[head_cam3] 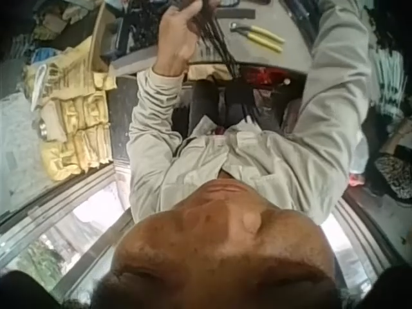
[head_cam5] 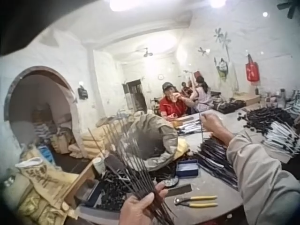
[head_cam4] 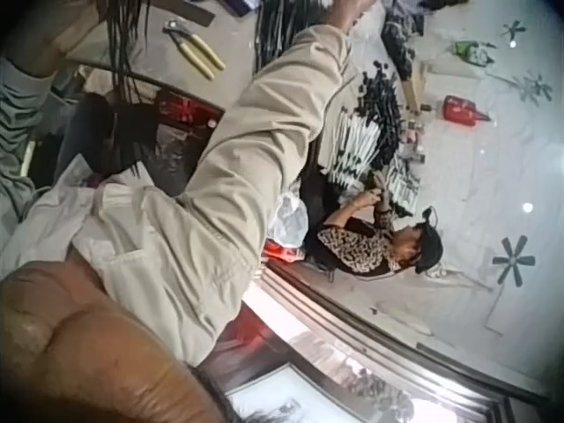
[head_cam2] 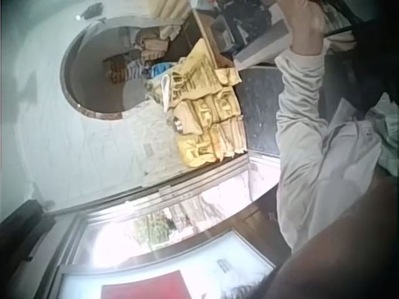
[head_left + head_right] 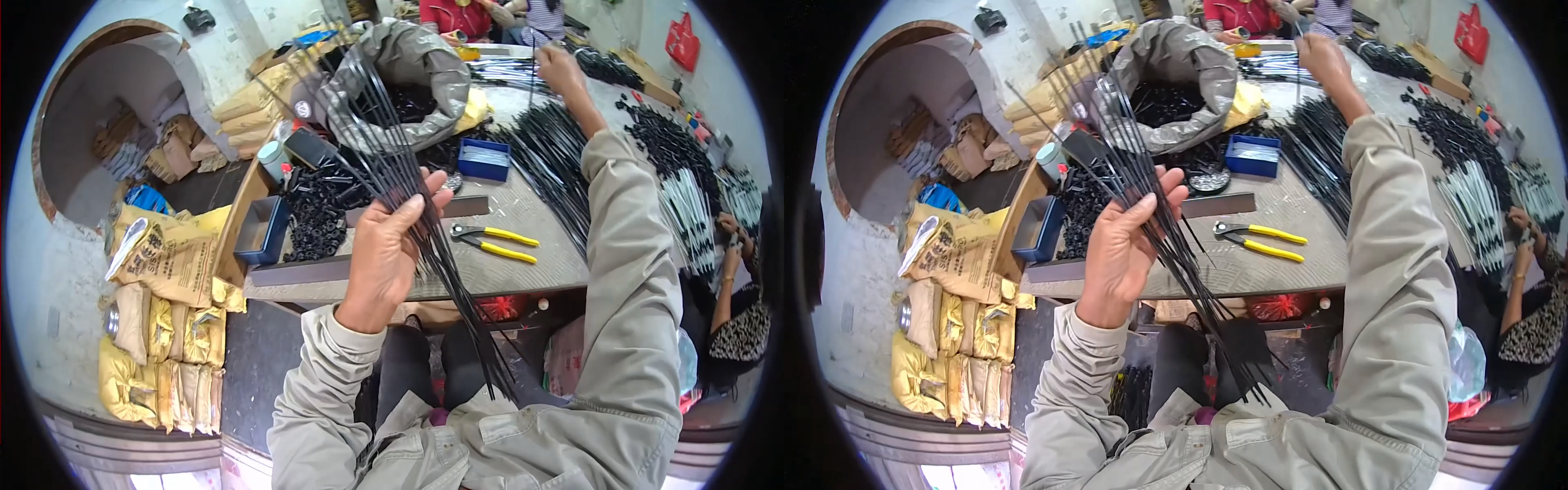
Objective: Manually assembling industrial brushes by inserting bristle bundles into plastic bases and securing them with pliers.
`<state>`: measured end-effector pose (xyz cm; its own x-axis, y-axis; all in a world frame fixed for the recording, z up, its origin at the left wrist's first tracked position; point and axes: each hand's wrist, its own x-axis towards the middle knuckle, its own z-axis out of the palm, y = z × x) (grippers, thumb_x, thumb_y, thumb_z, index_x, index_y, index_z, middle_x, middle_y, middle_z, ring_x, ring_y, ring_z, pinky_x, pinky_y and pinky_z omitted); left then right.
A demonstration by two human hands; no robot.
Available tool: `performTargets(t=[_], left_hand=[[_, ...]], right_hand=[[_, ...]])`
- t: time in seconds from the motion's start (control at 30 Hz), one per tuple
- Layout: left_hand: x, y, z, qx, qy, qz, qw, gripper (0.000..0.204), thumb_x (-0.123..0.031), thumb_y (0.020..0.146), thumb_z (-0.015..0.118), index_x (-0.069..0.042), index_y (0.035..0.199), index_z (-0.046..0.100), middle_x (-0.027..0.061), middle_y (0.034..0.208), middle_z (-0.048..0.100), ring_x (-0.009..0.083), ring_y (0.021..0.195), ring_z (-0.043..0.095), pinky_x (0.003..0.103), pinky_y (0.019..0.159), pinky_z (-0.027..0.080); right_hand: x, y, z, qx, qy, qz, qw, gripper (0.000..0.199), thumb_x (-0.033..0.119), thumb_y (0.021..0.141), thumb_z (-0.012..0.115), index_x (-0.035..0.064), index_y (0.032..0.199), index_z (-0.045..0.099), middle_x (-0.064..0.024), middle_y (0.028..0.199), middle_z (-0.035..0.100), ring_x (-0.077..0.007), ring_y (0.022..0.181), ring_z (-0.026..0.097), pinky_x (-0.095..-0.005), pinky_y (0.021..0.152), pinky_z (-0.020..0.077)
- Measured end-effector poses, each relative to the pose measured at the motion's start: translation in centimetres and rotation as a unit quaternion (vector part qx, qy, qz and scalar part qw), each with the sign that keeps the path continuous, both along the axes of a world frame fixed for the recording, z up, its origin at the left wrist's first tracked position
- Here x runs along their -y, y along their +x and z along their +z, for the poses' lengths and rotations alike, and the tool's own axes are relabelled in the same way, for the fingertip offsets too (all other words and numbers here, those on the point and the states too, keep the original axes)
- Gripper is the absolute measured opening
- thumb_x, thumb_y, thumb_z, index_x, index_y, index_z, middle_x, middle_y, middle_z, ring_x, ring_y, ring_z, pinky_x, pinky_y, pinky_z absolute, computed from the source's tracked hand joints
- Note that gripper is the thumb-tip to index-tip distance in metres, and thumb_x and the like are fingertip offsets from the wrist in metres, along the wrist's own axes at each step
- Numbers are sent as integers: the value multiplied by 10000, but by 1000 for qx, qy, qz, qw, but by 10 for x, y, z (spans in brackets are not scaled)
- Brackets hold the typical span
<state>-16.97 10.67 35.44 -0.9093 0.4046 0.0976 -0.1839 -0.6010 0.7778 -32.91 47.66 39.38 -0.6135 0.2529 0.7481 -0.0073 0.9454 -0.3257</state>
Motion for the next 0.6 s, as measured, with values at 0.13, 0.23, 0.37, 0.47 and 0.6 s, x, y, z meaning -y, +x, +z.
performTargets(t=[0.13,0.23,0.37,0.47,0.6], left_hand=[[1,-1,3,-5,-18,17,1000,271,-17,861,494,61,1120,493,199,1127,554,250,1004,570,318,889,444],[3,-2,4,9,-19,44,999,258,-12,854,503,58,1103,510,198,1098,570,248,976,589,306,862,471],[5,-1,0,-4,-11,43,999,251,8,851,499,59,1096,515,200,1084,576,264,989,585,320,869,472],[-1,4,-5,-19,7,15,1000,258,16,848,497,59,1102,512,199,1088,574,270,996,581,323,881,464],[-3,11,-12,-22,4,-2,1000,262,29,847,488,49,1107,517,193,1096,572,268,1025,565,317,911,439]], right_hand=[[18,-21,36,-65,36,-30,997,353,361,893,356,104,967,588,-216,907,598,-407,875,554,-488,743,429],[9,-9,14,-64,46,-36,996,287,319,903,372,115,976,560,-203,888,596,-413,834,550,-481,708,436],[3,74,-86,51,82,-39,995,213,299,897,418,138,953,545,-183,786,606,-390,727,572,-491,618,439],[1,143,-151,254,94,-55,961,171,275,868,474,139,939,549,-164,792,595,-360,717,582,-461,602,452],[65,196,-130,130,120,41,983,151,216,829,565,88,906,578,-73,782,571,-246,644,584,-342,548,457]])
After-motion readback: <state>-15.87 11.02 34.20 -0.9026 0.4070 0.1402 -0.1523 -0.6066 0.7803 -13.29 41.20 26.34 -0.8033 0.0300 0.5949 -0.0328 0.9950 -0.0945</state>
